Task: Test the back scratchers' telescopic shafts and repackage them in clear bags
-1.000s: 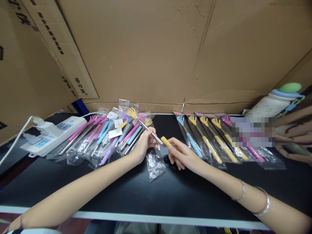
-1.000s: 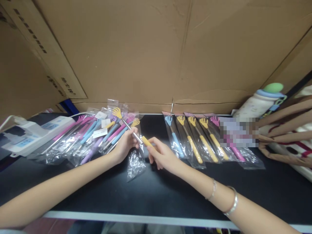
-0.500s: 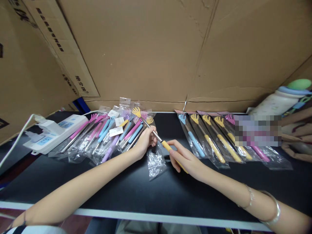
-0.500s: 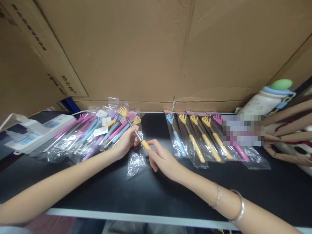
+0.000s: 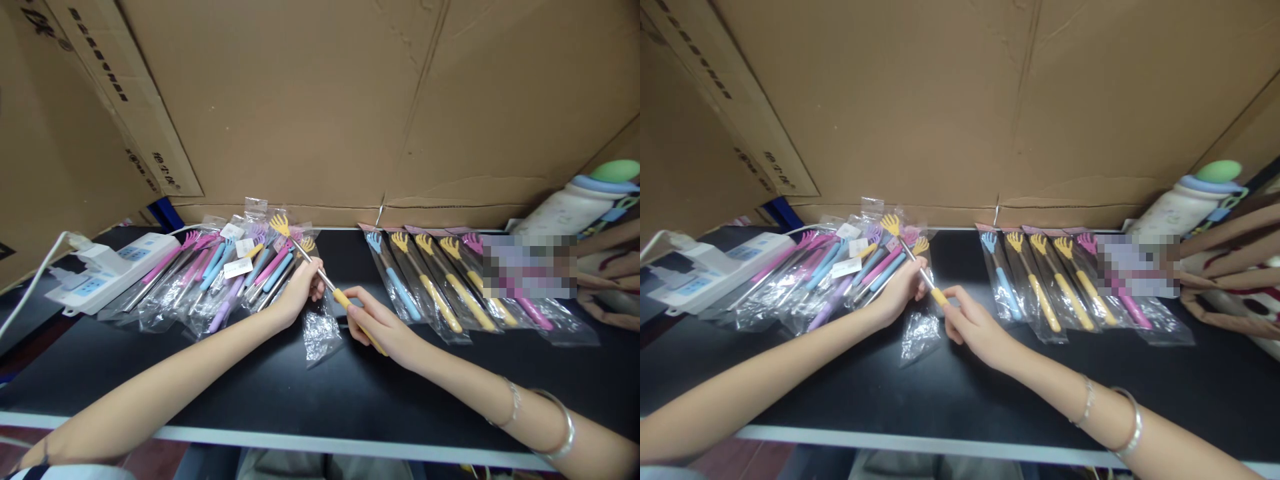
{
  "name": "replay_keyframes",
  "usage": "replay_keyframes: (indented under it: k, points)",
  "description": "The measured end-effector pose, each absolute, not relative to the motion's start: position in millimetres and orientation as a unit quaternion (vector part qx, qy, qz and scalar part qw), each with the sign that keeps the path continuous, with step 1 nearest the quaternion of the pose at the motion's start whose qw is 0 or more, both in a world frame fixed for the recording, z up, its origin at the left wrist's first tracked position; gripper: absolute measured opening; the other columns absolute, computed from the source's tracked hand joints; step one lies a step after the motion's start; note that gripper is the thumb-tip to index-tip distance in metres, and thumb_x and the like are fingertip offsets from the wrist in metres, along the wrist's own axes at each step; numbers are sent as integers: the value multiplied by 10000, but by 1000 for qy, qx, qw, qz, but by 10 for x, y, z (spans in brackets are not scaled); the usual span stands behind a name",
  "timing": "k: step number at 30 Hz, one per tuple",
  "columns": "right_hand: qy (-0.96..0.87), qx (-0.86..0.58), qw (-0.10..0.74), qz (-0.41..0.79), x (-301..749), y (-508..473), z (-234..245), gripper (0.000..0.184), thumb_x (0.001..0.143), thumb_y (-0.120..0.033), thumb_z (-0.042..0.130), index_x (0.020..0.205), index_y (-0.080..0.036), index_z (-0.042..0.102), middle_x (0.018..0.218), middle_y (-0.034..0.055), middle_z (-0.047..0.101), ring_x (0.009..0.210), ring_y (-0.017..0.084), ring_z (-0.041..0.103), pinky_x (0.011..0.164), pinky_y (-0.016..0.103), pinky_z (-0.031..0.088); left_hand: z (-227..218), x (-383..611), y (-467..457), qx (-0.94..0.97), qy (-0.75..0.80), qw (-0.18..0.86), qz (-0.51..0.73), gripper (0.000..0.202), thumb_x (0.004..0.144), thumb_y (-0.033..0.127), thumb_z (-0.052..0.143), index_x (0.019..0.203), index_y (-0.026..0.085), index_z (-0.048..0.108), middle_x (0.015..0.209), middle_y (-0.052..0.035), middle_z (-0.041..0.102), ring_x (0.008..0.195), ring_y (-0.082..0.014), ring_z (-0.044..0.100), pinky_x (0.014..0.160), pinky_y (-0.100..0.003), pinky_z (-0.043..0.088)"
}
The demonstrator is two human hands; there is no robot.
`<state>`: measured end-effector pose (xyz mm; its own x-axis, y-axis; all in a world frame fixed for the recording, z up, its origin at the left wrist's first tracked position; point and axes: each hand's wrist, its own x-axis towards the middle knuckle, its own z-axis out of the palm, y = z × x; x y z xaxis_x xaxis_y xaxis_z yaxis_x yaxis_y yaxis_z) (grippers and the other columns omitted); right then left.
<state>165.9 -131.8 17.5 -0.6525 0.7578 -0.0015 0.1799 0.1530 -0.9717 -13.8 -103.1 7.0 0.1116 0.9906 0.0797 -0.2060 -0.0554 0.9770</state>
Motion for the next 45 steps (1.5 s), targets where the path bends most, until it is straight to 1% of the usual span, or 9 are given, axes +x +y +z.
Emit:
replay_keyframes:
  k: [4,15,21,26,31,36,39,42,45]
  points:
    - [-696,-326,261,585,1655,-1315,155,362,909,-521,359,1048,-188,387,500,-103,337,458,85,311,456,220,240,73,-141,-1049,510,388,560,525,361,841,521,473,712,197,382,510,71,393,445,-72,358,438,-177,295]
    - [-652,-335,284,619,1624,-1319,143,354,876,-531,402,994,-197,385,472,-111,340,400,70,272,382,199,192,162,-110,-1083,568,391,552,470,417,853,579,423,708,196,342,556,69,365,475,-70,310,451,-176,260]
    - [-660,-320,298,611,1623,-1301,93,359,884,-534,395,1003,-195,407,470,-106,376,378,67,305,367,190,255,147,-24,-1139,589,378,558,445,435,832,615,430,760,192,364,553,81,350,477,-64,308,458,-176,262]
    - [-648,-347,296,610,1606,-1270,118,340,883,-525,398,998,-206,413,475,-112,379,325,60,267,310,189,200,110,-5,-1110,586,373,562,449,445,810,637,444,803,201,355,576,88,321,461,-62,307,425,-177,250]
    - [-630,-347,318,617,1591,-1281,229,294,882,-482,430,965,-201,442,487,-104,368,365,55,250,342,190,179,149,-9,-1166,572,380,580,438,465,819,639,418,921,187,400,600,88,319,445,-51,289,407,-172,218]
    - [-603,-328,362,631,1569,-1258,214,320,847,-511,501,926,-204,454,630,-63,429,471,52,328,416,192,220,200,-2,-1291,584,406,558,429,441,784,562,557,980,186,435,655,66,423,516,-61,416,432,-160,328]
    - [-644,-314,340,610,1576,-1236,165,389,805,-555,553,953,-207,461,674,-58,442,481,48,322,425,197,241,200,-4,-1311,559,413,564,446,425,765,547,586,961,188,470,748,29,485,618,-84,483,461,-156,410]
    - [-675,-340,297,584,1613,-1231,181,424,815,-590,512,984,-202,478,673,-55,431,495,59,378,438,207,306,172,-21,-1288,521,405,596,458,375,777,528,570,900,187,474,800,5,503,733,-123,538,534,-204,505]
    - [-666,-369,315,566,1661,-1207,280,397,822,-574,504,959,-202,479,737,-30,487,546,79,470,454,217,366,128,-52,-1242,489,370,636,469,297,826,486,496,868,199,432,792,1,538,747,-139,560,571,-255,539]
